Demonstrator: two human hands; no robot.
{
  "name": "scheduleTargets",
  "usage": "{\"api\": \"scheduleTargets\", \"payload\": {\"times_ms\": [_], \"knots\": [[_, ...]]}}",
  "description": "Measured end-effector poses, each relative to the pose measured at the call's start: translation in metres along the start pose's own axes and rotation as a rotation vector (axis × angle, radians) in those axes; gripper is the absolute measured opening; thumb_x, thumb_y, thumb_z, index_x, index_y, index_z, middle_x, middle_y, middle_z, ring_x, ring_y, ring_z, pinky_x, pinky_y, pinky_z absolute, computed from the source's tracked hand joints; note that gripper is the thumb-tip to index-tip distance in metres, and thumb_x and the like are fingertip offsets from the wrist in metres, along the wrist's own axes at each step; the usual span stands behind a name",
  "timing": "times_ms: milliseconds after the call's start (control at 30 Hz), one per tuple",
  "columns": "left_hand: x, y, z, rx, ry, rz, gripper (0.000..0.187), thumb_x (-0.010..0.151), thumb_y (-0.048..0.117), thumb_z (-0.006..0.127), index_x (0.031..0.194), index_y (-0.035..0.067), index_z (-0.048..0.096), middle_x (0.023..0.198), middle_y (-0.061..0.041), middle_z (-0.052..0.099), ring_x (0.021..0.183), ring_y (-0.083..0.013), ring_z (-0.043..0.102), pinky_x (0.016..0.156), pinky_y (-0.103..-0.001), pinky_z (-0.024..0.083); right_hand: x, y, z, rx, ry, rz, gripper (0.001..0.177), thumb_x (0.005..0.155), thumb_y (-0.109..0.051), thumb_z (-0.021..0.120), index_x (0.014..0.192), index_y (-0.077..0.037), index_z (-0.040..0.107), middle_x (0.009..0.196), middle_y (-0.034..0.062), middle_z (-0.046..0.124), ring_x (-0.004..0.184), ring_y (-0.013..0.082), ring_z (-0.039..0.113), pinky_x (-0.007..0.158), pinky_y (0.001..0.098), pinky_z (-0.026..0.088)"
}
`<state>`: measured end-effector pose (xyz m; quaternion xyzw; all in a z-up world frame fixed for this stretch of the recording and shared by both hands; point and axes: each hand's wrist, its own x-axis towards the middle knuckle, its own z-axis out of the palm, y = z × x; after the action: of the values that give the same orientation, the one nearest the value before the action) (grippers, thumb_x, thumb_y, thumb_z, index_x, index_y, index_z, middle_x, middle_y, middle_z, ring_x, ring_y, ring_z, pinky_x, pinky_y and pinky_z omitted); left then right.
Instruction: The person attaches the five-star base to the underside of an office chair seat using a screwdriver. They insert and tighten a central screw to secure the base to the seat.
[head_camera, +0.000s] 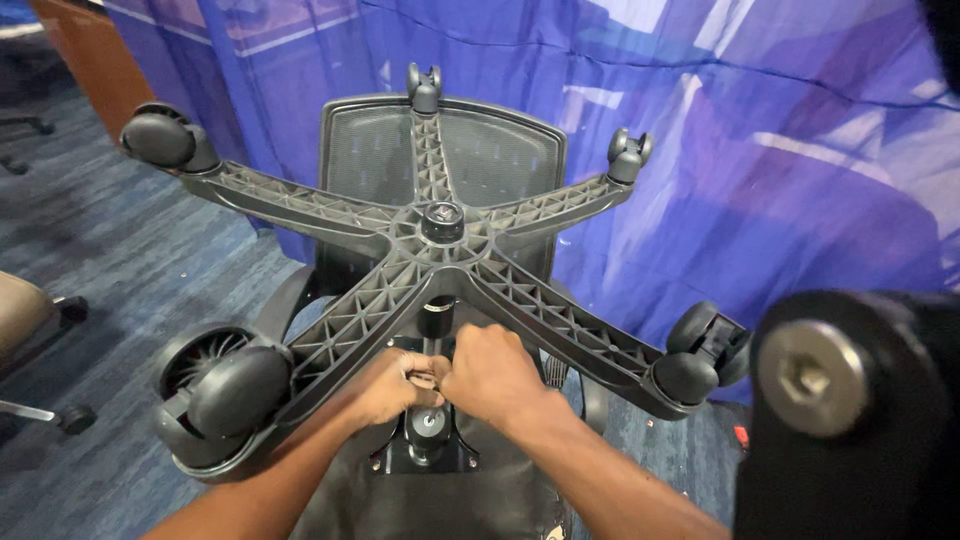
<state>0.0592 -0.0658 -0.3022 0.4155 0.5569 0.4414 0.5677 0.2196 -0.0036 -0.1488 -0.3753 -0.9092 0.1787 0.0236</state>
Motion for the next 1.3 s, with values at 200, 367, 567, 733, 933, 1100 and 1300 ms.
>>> {"api": "scheduleTargets", "payload": {"times_ms": [200, 367, 567, 733, 933, 1100, 1300], "knots": [[-0.016, 0.014, 0.024, 0.232, 0.206, 0.375, 0.024, 0.066, -0.003, 0.087, 0.082, 0.005, 0.071, 0.082, 0.003, 0.071, 0.081, -0.0074, 0.063, 0.075, -0.023, 0.05, 0.0, -0.011, -0.005, -0.029, -0.042, 0.093, 0.061, 0.093, -0.054, 0.066, 0.09, 0.007, 0.073, 0.095, 0.0338, 0.068, 0.098, 0.0475, 0.069, 0.088, 0.0503, 0.056], [-0.022, 0.016, 0.018, 0.414, 0.306, 0.236, 0.021, 0.073, 0.005, 0.086, 0.084, 0.005, 0.068, 0.069, 0.004, 0.062, 0.066, -0.0078, 0.054, 0.064, -0.026, 0.046, -0.005, -0.006, -0.02, -0.018, -0.192, 0.056, 0.057, 0.093, -0.05, 0.066, 0.105, 0.006, 0.065, 0.1, 0.0308, 0.07, 0.104, 0.0465, 0.067, 0.093, 0.0499, 0.052], [-0.013, -0.005, 0.001, 0.099, 0.15, 0.166, 0.024, 0.076, -0.001, 0.075, 0.096, 0.012, 0.072, 0.067, 0.008, 0.054, 0.063, -0.0039, 0.047, 0.061, -0.024, 0.041, -0.006, -0.008, -0.027, -0.041, -0.191, -0.038, 0.039, 0.089, -0.032, 0.069, 0.112, 0.0, 0.067, 0.104, 0.0296, 0.07, 0.105, 0.047, 0.067, 0.092, 0.0524, 0.053], [-0.004, -0.026, 0.002, 0.262, 0.082, 0.139, 0.012, 0.078, 0.002, 0.078, 0.089, 0.007, 0.074, 0.07, 0.008, 0.059, 0.064, -0.0045, 0.05, 0.06, -0.025, 0.043, -0.016, -0.015, -0.029, -0.035, -0.145, -0.058, 0.046, 0.077, -0.028, 0.08, 0.109, 0.001, 0.064, 0.101, 0.0288, 0.07, 0.1, 0.0471, 0.067, 0.09, 0.0524, 0.054], [0.009, -0.015, 0.001, 0.339, 0.049, 0.154, 0.018, 0.074, 0.001, 0.078, 0.09, 0.006, 0.073, 0.074, 0.003, 0.069, 0.068, -0.0084, 0.06, 0.067, -0.028, 0.05, -0.002, -0.011, -0.034, 0.027, 0.011, -0.28, 0.029, 0.076, -0.027, 0.076, 0.09, -0.002, 0.075, 0.087, 0.0278, 0.072, 0.087, 0.0458, 0.071, 0.08, 0.0523, 0.056], [-0.003, 0.008, 0.012, 0.198, 0.208, 0.268, 0.032, 0.061, 0.002, 0.09, 0.083, 0.005, 0.067, 0.078, 0.002, 0.068, 0.073, -0.0077, 0.062, 0.068, -0.029, 0.051, 0.003, -0.016, -0.019, -0.012, 0.154, -0.141, 0.046, 0.087, -0.041, 0.075, 0.084, 0.005, 0.073, 0.085, 0.0319, 0.07, 0.083, 0.0479, 0.07, 0.076, 0.0518, 0.057], [-0.032, 0.018, 0.033, 0.117, 0.338, 0.229, 0.023, 0.076, 0.0, 0.086, 0.088, 0.005, 0.067, 0.079, -0.001, 0.062, 0.072, -0.009, 0.056, 0.066, -0.026, 0.048, 0.001, -0.011, -0.023, 0.026, 0.011, -0.241, 0.048, 0.08, -0.032, 0.074, 0.112, 0.003, 0.067, 0.094, 0.0304, 0.07, 0.093, 0.0472, 0.068, 0.082, 0.0544, 0.054]]}}
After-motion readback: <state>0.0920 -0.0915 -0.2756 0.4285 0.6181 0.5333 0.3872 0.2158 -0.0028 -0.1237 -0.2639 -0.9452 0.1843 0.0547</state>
